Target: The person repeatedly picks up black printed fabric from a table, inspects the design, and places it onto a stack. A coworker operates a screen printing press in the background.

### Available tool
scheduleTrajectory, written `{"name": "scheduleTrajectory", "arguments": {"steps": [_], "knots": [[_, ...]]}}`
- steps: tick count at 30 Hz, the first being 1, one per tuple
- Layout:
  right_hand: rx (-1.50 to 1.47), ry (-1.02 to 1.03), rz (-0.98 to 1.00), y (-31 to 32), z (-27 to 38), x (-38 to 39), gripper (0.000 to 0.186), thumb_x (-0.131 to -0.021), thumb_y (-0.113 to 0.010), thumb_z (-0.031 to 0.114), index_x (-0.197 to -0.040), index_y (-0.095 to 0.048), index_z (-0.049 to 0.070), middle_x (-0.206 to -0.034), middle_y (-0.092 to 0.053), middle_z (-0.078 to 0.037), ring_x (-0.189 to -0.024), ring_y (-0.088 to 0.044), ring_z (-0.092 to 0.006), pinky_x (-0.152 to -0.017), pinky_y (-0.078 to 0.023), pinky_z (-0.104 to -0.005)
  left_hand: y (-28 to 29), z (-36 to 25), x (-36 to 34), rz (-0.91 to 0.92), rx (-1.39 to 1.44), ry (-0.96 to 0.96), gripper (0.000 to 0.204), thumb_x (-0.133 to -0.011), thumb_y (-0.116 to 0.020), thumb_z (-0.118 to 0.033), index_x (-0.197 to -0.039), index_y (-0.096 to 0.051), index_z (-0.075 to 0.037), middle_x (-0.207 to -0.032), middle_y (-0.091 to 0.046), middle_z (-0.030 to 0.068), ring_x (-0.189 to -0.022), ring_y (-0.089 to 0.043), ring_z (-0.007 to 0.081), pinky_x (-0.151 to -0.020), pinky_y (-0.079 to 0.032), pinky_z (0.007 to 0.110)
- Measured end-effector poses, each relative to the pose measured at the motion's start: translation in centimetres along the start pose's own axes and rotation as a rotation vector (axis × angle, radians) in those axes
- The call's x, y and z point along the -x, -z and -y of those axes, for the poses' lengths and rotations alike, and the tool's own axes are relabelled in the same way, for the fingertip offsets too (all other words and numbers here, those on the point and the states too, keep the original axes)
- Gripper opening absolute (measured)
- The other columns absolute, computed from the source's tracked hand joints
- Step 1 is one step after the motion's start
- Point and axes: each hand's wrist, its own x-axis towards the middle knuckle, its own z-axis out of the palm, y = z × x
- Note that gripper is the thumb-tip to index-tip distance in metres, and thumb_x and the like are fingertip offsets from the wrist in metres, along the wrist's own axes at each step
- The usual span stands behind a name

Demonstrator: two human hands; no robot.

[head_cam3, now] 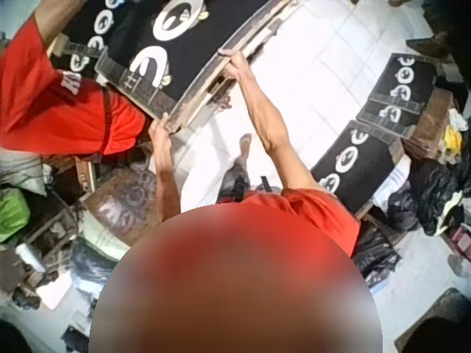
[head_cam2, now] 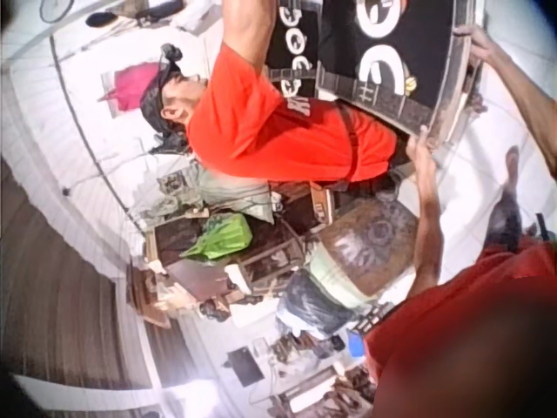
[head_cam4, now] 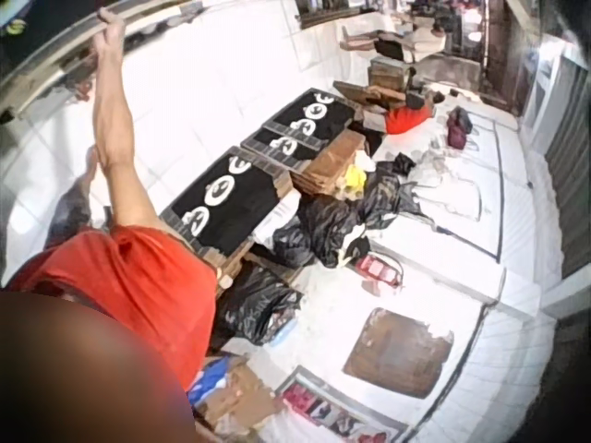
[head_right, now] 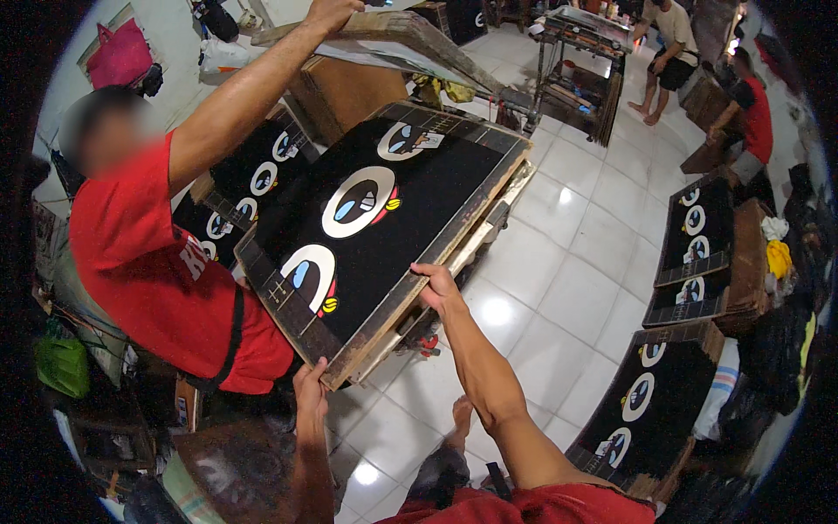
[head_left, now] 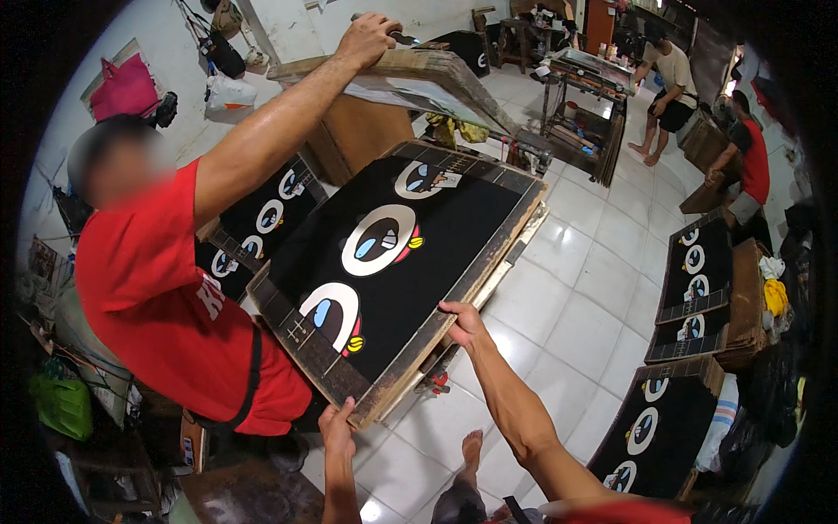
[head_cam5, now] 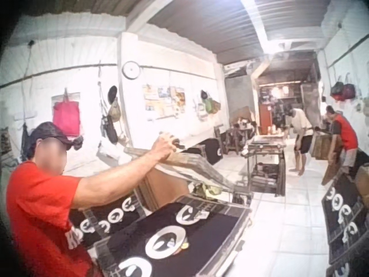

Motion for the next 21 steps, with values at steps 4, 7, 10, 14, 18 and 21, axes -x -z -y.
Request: {"name": "scheduleTrajectory", "arguments": {"steps": [4, 7, 10, 14, 18, 21], "knots": [[0.046, 0.122, 0.103, 2.5, 1.8, 5.2, 0.016, -0.073, -0.061, -0.004, -0.088, -0.058, -0.005, -0.083, -0.061, -0.014, -0.079, -0.062, -0.0260, -0.080, -0.051, -0.0394, 2.9, 1.7, -0.2, -0.411, -0.158, -0.128, 0.030, -0.081, -0.068, -0.025, -0.096, -0.056, -0.002, -0.084, -0.060, 0.0029, -0.069, -0.054, 0.0105, -0.056, -0.041, 0.025], [0.070, 0.197, 0.071, 4.8, 3.0, 12.6, 0.025, -0.069, -0.061, -0.006, -0.093, -0.061, -0.001, -0.085, -0.064, -0.012, -0.074, -0.064, -0.0235, -0.072, -0.054, -0.0386, 4.7, 2.0, -0.3, -0.535, -0.075, -0.321, 0.048, -0.081, -0.069, -0.023, -0.114, -0.046, 0.003, -0.109, -0.054, 0.0145, -0.099, -0.051, 0.0217, -0.086, -0.040, 0.032], [0.076, 0.277, 0.014, 5.4, 3.7, 21.0, 0.024, -0.069, -0.061, -0.008, -0.092, -0.061, -0.001, -0.082, -0.064, -0.011, -0.072, -0.065, -0.0236, -0.070, -0.054, -0.0385, 4.4, -0.6, -1.0, -0.448, -0.044, -0.425, 0.053, -0.082, -0.068, -0.020, -0.120, -0.042, 0.004, -0.120, -0.049, 0.0189, -0.111, -0.048, 0.0251, -0.096, -0.036, 0.034], [0.127, 0.418, -0.084, 1.5, -0.8, 29.0, 0.030, -0.068, -0.062, -0.009, -0.097, -0.060, -0.001, -0.081, -0.064, -0.011, -0.073, -0.065, -0.0227, -0.069, -0.055, -0.0366, 3.5, -8.2, -7.2, -0.250, -0.057, -0.609, 0.047, -0.081, -0.068, -0.013, -0.119, -0.046, 0.003, -0.121, -0.049, 0.0168, -0.111, -0.049, 0.0243, -0.097, -0.036, 0.033], [0.114, 0.656, -0.144, 0.1, -7.2, 31.6, 0.030, -0.065, -0.060, -0.011, -0.093, -0.062, 0.000, -0.079, -0.066, -0.011, -0.067, -0.067, -0.0234, -0.064, -0.057, -0.0375, -0.6, -15.4, -12.1, 0.164, -0.091, -0.783, 0.039, -0.079, -0.069, -0.012, -0.111, -0.052, 0.003, -0.107, -0.055, 0.0095, -0.098, -0.053, 0.0183, -0.090, -0.040, 0.029], [0.161, 0.736, -0.185, 3.0, -8.8, 38.9, 0.036, -0.064, -0.064, -0.009, -0.098, -0.061, 0.001, -0.087, -0.066, -0.011, -0.073, -0.066, -0.0239, -0.060, -0.056, -0.0343, -6.4, -18.7, -8.0, 0.224, -0.185, -0.942, 0.042, -0.077, -0.072, -0.017, -0.109, -0.054, 0.004, -0.105, -0.058, 0.0118, -0.099, -0.055, 0.0207, -0.089, -0.041, 0.031]]}}
